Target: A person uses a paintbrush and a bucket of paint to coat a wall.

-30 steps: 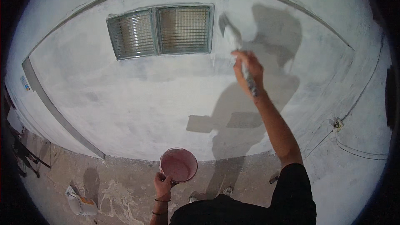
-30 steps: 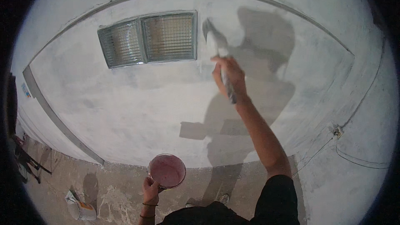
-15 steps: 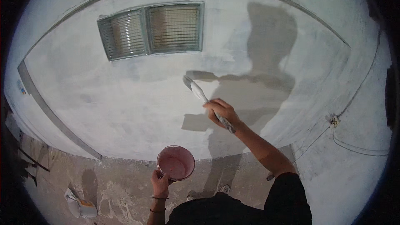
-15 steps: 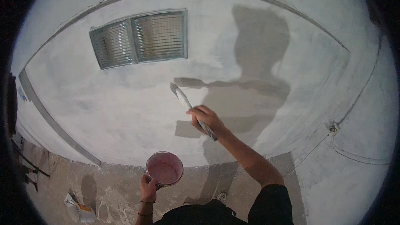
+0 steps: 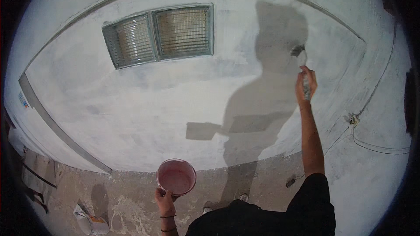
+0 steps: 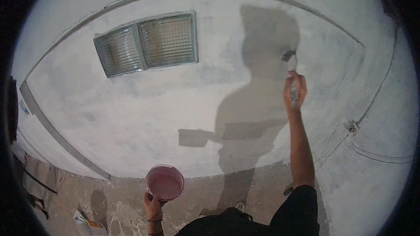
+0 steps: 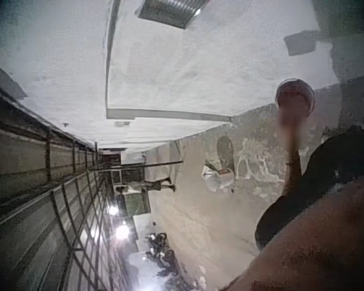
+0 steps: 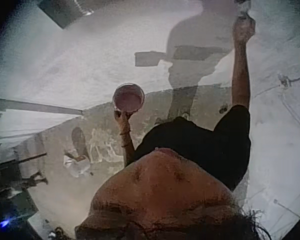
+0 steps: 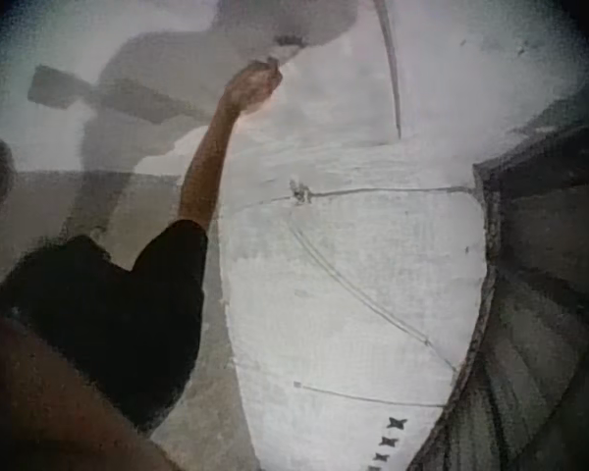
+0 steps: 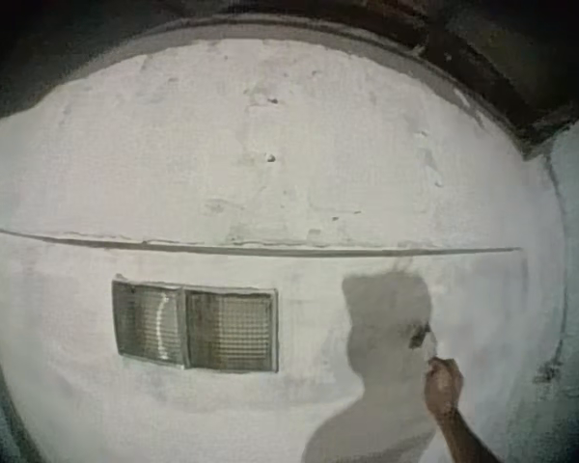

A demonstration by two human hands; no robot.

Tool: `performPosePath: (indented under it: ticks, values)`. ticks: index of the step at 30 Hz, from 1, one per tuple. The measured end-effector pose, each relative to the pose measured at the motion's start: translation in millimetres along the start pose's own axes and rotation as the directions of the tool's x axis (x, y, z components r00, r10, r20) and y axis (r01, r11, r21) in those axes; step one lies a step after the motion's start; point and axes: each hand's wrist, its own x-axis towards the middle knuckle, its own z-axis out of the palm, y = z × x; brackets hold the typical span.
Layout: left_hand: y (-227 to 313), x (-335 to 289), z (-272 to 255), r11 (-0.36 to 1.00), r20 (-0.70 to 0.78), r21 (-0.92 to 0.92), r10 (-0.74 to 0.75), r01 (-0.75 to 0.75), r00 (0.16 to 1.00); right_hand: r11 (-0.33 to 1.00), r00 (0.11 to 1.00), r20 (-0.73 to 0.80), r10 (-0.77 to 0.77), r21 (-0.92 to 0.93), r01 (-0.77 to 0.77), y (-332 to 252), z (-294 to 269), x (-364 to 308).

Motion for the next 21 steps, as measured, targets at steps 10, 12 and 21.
performPosePath:
  ticks: [10, 12, 21]
  values:
    - [4, -1, 18, 0.999, 0.111, -0.041, 0.039, -0.035, 0.993, 0.796, 0.920, 0.301, -0.252, 0.605, 0.020, -184, 69, -29]
    - [8, -6, 22, 1.000, 0.132, -0.011, -0.004, 0.005, 0.991, 0.800, 0.910, 0.328, -0.253, 0.599, 0.007, -178, 59, -30]
    - [-4, -6, -10, 1.000, 0.040, -0.020, 0.011, -0.011, 0.999, 0.997, 0.994, 0.097, -0.043, 0.075, 0.036, -16, -4, 39]
